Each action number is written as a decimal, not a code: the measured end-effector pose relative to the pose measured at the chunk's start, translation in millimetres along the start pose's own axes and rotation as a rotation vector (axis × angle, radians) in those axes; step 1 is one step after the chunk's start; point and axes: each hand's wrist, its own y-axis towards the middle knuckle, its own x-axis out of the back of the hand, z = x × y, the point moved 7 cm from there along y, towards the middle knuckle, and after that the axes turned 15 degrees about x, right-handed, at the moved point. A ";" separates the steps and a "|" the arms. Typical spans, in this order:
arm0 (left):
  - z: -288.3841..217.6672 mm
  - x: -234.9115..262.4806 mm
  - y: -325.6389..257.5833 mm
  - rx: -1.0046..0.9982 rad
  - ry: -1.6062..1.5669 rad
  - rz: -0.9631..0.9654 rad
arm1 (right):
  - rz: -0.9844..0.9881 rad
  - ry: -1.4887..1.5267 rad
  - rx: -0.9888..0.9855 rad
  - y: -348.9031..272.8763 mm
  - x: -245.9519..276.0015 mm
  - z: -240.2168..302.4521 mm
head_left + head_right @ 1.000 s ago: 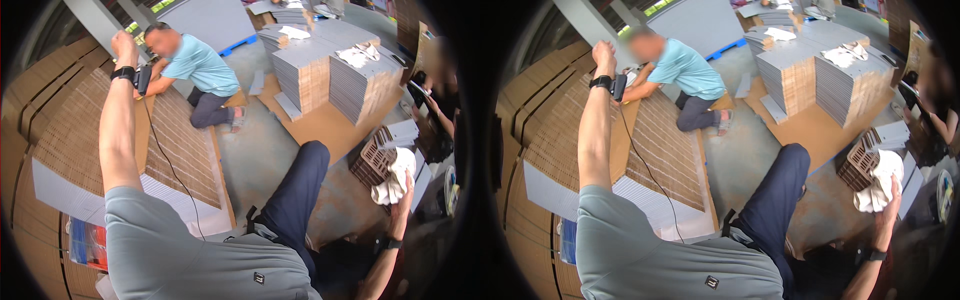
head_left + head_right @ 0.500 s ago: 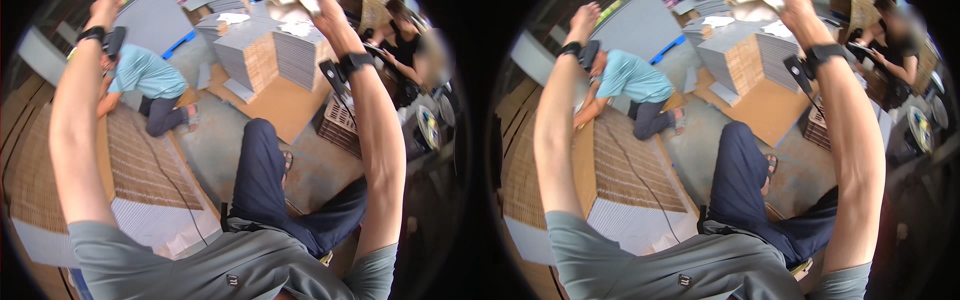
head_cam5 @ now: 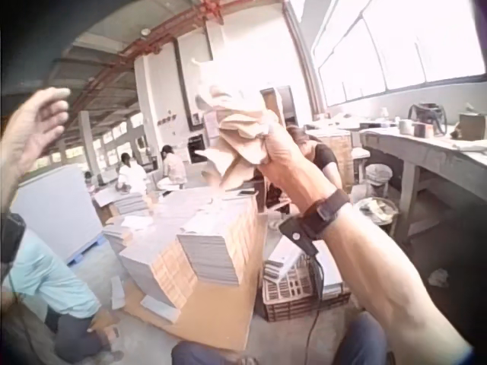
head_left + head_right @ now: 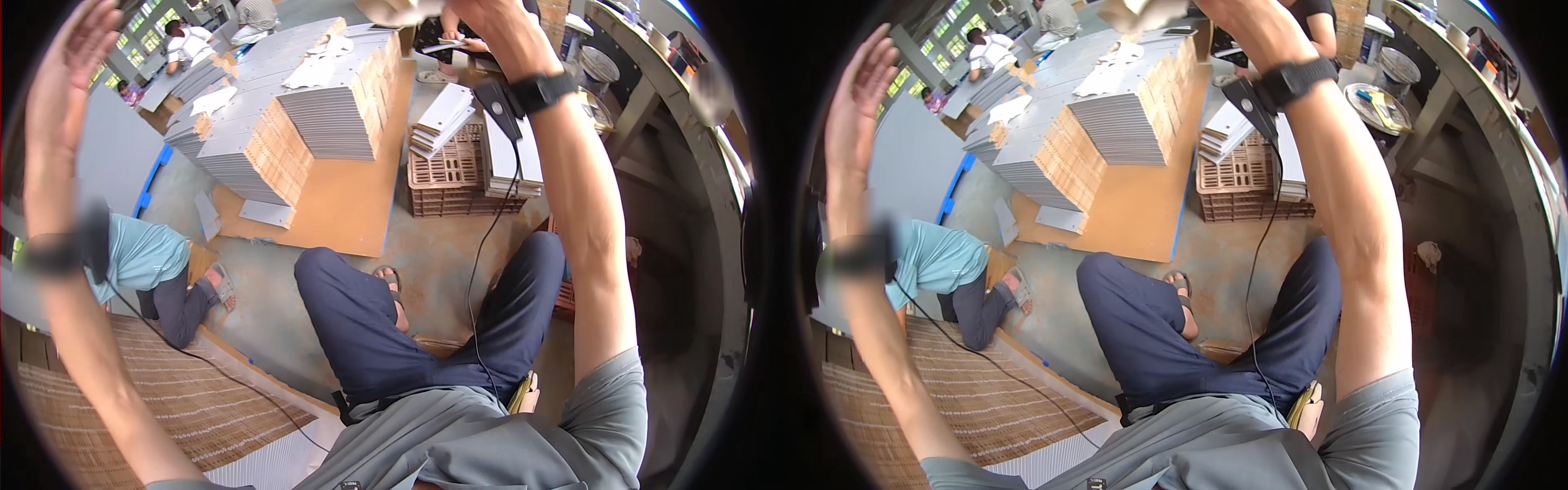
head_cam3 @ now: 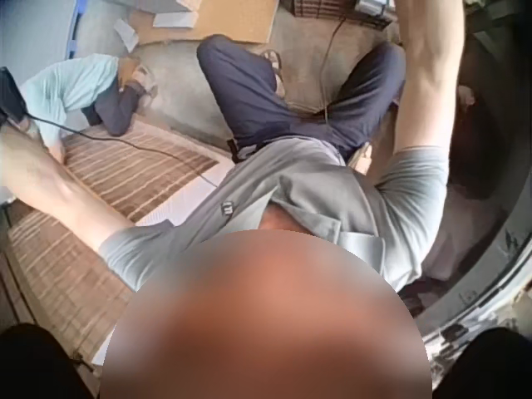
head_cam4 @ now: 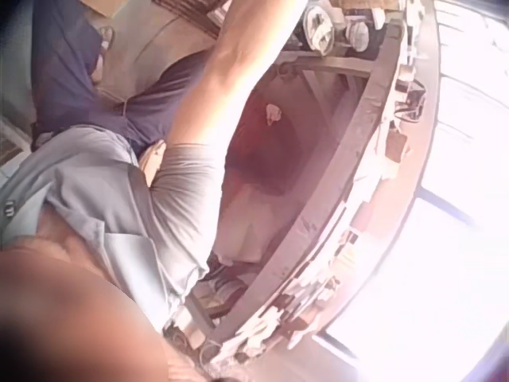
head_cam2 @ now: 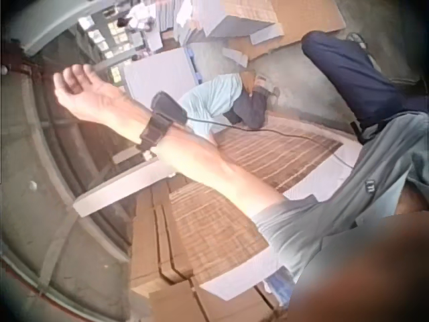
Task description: Cleaning and inspecting small furniture panels using a cloth and an abrasive block in a manufacturing setting.
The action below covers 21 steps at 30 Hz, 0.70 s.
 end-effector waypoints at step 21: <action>499.0 -638.9 -241.9 0.905 0.236 0.533 | -1.009 -0.343 0.145 -294.3 290.2 151.0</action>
